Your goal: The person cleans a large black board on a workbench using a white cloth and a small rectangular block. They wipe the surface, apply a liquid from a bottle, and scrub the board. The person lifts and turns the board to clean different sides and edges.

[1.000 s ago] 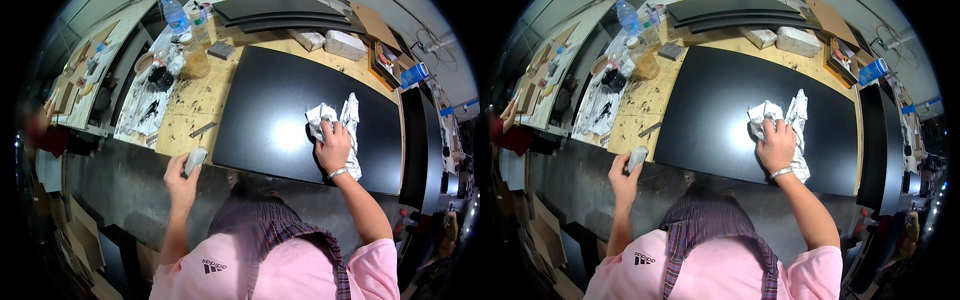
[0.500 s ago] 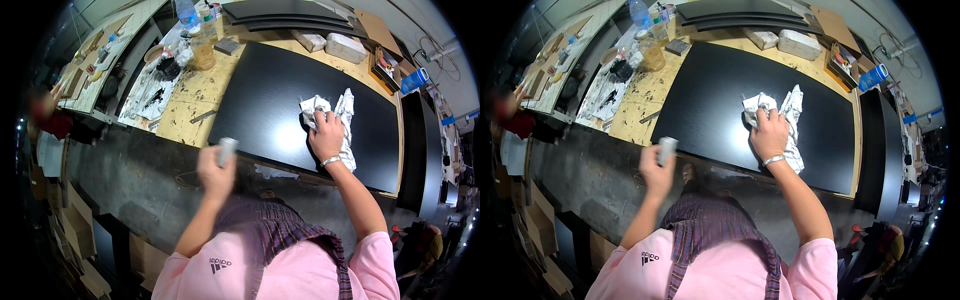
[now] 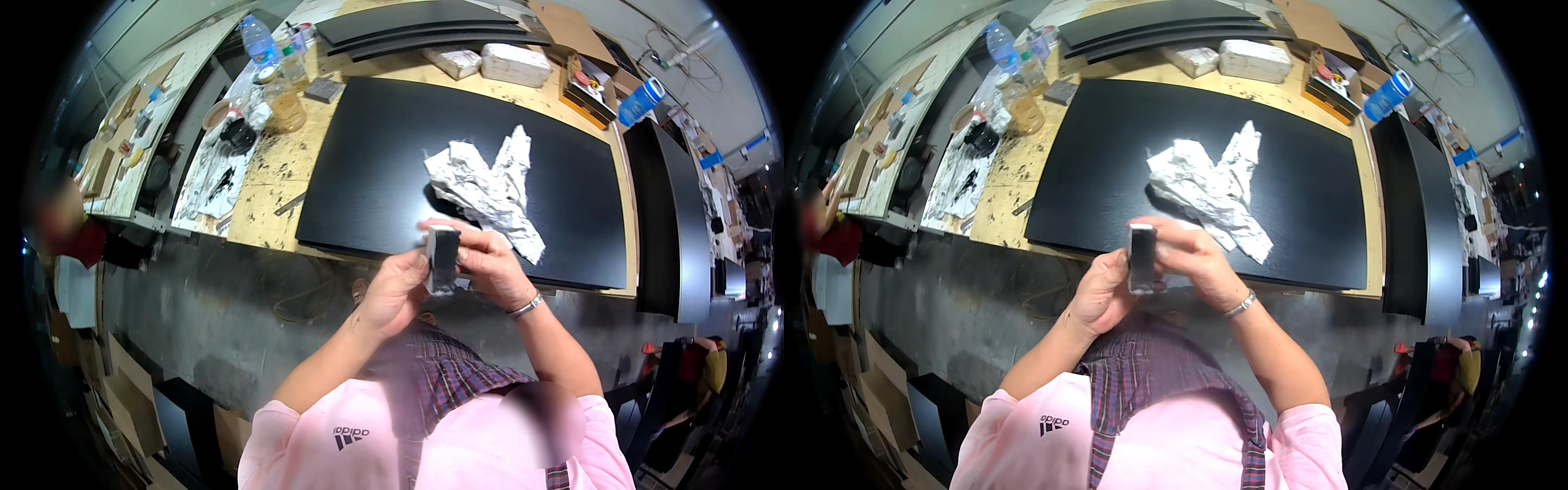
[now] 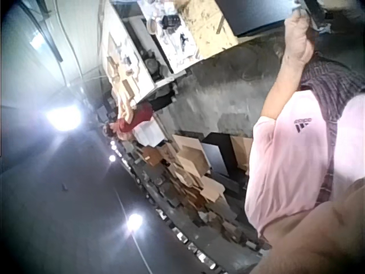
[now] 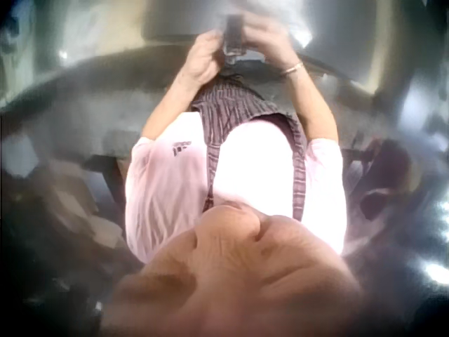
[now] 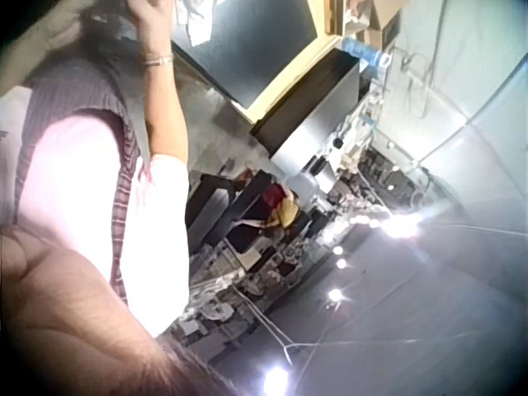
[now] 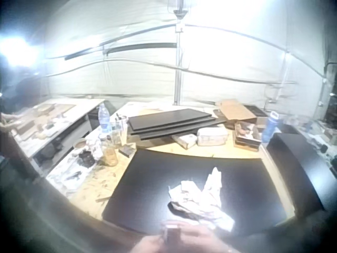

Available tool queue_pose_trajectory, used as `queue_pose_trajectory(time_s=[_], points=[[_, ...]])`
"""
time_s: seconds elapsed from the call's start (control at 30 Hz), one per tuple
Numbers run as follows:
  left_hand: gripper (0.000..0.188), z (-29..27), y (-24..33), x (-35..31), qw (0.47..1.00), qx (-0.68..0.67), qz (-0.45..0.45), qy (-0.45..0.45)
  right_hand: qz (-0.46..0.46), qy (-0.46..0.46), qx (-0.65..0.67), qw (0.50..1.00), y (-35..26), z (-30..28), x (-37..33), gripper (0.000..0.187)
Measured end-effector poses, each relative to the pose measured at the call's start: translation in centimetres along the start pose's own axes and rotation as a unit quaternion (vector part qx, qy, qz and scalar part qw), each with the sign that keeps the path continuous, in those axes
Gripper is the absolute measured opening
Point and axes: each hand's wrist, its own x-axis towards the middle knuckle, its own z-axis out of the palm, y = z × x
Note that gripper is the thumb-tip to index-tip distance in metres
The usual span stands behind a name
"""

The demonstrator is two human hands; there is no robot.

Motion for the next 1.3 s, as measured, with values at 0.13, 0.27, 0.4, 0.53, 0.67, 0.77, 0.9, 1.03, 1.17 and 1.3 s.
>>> queue_pose_trajectory(time_s=[0.13,0.27,0.4,0.53,0.67,0.77,0.9,1.03,1.17,1.3], points=[[0.035,2.1,-0.8,2.1,0.989,0.107,-0.100,-0.019,-0.023,0.035,0.115,0.993,0.7,-1.6,-3.2,0.043],[0.029,4.0,1.3,8.1,0.773,0.621,0.128,-0.013,-0.147,0.203,0.174,0.952,0.7,-6.0,-6.5,0.040],[0.062,4.8,-1.5,16.6,0.508,0.831,0.225,-0.030,-0.220,0.316,0.204,0.900,1.2,-11.5,-7.8,0.027],[0.058,3.1,-4.9,14.0,0.367,0.905,0.194,-0.088,-0.237,0.385,0.175,0.874,4.1,-13.4,-6.9,0.021],[0.040,-0.9,-1.7,5.8,0.404,0.873,0.260,-0.080,-0.265,0.392,0.171,0.864,4.1,-13.6,-8.0,0.019],[0.031,-7.9,5.8,-1.2,0.336,0.886,0.316,0.041,-0.252,0.387,0.164,0.872,3.7,-13.0,-8.1,0.019],[0.022,-15.8,14.9,-9.7,0.330,0.828,0.237,0.385,-0.237,0.385,0.154,0.879,3.6,-12.5,-7.8,0.020],[0.028,-9.8,13.6,-6.9,0.444,0.748,0.316,0.379,-0.265,0.326,0.179,0.890,4.6,-14.3,-8.7,0.022],[0.033,-7.0,12.0,-2.4,0.399,0.882,0.245,0.041,-0.254,0.378,0.161,0.875,3.8,-12.8,-8.2,0.029],[0.021,-13.4,18.1,0.5,0.396,0.857,0.285,0.164,-0.246,0.356,0.172,0.885,4.3,-13.4,-8.3,0.028]])
